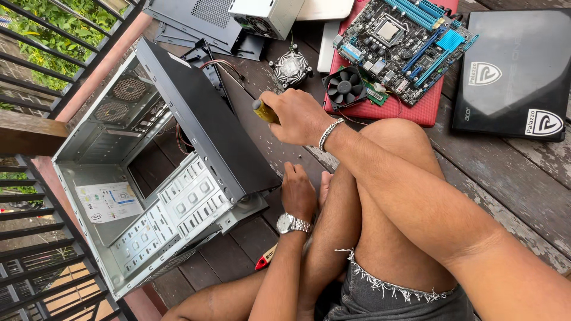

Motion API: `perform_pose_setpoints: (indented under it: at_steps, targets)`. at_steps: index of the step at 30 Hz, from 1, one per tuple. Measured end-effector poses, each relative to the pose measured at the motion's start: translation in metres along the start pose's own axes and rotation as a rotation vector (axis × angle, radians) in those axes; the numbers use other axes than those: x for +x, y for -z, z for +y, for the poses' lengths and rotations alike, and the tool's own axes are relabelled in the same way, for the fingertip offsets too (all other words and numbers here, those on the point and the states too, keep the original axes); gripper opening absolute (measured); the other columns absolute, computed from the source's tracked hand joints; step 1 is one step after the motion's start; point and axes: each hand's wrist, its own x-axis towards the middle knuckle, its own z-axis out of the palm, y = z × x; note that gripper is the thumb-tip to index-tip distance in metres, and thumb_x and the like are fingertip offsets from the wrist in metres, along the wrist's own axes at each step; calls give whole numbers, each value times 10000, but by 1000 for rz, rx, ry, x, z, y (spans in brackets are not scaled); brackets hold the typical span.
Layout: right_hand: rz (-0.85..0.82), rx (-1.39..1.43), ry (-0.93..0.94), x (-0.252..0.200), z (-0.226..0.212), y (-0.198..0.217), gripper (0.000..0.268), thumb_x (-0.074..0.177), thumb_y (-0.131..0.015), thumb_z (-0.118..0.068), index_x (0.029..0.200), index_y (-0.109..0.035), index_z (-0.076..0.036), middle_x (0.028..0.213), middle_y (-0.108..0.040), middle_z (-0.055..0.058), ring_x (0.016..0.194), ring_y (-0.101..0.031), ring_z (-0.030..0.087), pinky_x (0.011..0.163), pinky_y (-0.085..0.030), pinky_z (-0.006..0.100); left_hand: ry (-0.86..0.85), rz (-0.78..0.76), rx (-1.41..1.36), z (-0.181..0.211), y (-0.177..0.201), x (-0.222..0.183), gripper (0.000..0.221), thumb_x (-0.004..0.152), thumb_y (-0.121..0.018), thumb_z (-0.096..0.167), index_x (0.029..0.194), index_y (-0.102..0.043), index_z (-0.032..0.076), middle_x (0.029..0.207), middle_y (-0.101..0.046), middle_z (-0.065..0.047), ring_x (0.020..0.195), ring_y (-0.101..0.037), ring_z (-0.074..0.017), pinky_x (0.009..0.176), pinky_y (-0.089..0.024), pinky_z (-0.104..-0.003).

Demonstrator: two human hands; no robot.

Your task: The person removes a CD/DVD drive from a computer case using a screwdriver and then cleans the drive using a brush.

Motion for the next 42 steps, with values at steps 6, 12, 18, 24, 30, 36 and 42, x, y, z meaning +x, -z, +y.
perform_pose_setpoints:
  at_steps: [6, 12, 18, 24, 30, 36, 42]
  targets:
    - [-64, -185, -79, 19, 32, -37, 485, 938, -819, -331, 1289, -577, -101, 928, -808, 216, 893, -834, 492, 794, -699, 561, 15, 70, -127, 10, -5, 12, 130, 1053, -646, 89, 1174, -665, 47, 1258, -643, -133, 1094, -784, -406, 841, -660, -471]
    - [-109, -281, -157, 26, 45, -73, 446, 983, -725, -152, 1352, -517, -10, 991, -812, 243, 942, -843, 478, 801, -694, 562, -44, 48, -529, 15, 49, -17, 58, 992, -715, -8, 1044, -702, 13, 1085, -721, -193, 1038, -792, -482, 804, -661, -507]
    - [-122, -330, -207, 46, 122, -159, 373, 1010, -657, -153, 1311, -623, 65, 1045, -808, 254, 984, -831, 499, 819, -682, 599, -46, -35, -481, 12, 97, -64, 82, 1067, -726, 105, 1041, -788, 59, 964, -765, -100, 872, -827, -366, 703, -677, -408]
    - [-322, -393, -341, 32, 114, -131, 500, 1007, -584, -115, 1496, -588, -10, 1374, -761, 224, 1212, -785, 450, 953, -648, 570, 409, 171, -298, -3, 141, -103, 640, 1015, -838, 507, 591, -535, 137, 539, -605, -22, 515, -550, -238, 610, -450, -464]
    - [190, -363, -52, -3, 15, -53, 304, 1115, -680, -396, 1169, -674, -98, 991, -793, 205, 858, -763, 468, 707, -575, 600, 627, 244, -166, -25, 192, -92, 760, 882, -759, 850, 654, -670, 130, 628, -748, -126, 668, -762, -411, 669, -567, -547]
    - [173, 402, 499, -56, -89, -23, 828, 1069, -792, -409, 1738, -421, -91, 1786, -471, 183, 1640, -499, 331, 1258, -576, 470, 581, 414, -252, -30, 197, -63, 808, 907, -766, 797, 815, -743, -6, 737, -786, -230, 678, -761, -489, 612, -555, -576]
    - [96, 18, 692, -50, -94, -49, 710, 1159, -606, -552, 1720, -468, -139, 1872, -217, 269, 1742, -250, 499, 1403, -351, 658, 497, 409, -486, -15, 205, -89, 255, 896, -893, 304, 821, -740, 115, 668, -783, -15, 529, -739, -214, 565, -588, -395]
